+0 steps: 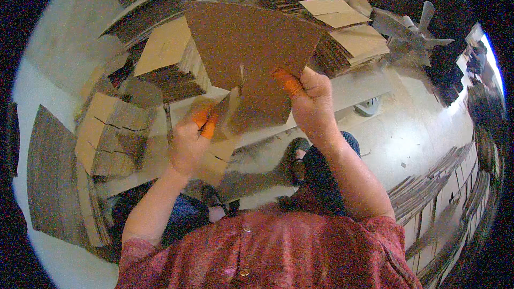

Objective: The person sits on the floor and repeatedly picks up flat cardboard pieces, folds them into box shapes, and stacks the assembled boxes on the table. The person handles the cardboard by hand without visible tools.

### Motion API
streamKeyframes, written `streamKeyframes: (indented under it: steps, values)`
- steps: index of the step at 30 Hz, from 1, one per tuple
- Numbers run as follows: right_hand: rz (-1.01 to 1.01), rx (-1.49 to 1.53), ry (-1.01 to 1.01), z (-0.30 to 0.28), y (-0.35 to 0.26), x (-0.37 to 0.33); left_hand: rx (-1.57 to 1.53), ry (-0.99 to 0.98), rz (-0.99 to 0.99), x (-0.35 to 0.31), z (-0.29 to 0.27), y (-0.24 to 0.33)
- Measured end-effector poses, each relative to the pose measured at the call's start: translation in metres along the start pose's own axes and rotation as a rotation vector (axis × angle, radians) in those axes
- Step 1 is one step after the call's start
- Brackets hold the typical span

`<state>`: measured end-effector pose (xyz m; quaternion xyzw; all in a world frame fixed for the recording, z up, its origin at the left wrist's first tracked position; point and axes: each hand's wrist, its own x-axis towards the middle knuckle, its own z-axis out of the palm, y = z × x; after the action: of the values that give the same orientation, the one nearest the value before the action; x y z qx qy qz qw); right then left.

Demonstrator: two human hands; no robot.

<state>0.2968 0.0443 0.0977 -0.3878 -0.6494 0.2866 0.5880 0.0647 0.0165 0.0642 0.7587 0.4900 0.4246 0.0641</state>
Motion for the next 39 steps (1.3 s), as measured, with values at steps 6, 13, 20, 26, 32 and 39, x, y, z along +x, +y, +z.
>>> streamKeyframes:
  steps: [6, 13, 20, 26, 32, 39]
  values:
    - [0.032, -0.214, -0.015, 0.015, 0.054, -0.034, -0.064, 0.061, 0.011, 0.000, 0.008, 0.008]
    - [-0.057, -0.137, 0.119, 0.029, 0.048, -0.034, -0.133, 0.079, -0.061, 0.001, 0.010, 0.006]
    - [0.066, -0.413, -0.043, 0.033, 0.102, -0.064, -0.073, 0.065, -0.122, 0.006, 0.013, 0.018]
    - [-0.098, -0.322, -0.082, 0.019, 0.069, -0.062, -0.295, -0.090, -0.255, 0.001, 0.028, 0.011]
    - [0.020, -0.215, 0.298, -0.025, 0.064, -0.009, -0.542, -0.251, -0.252, 0.005, 0.043, 0.015]
    - [0.667, 0.493, -0.282, -0.005, 0.044, -0.004, -0.830, -0.392, -0.077, -0.001, 0.102, 0.029]
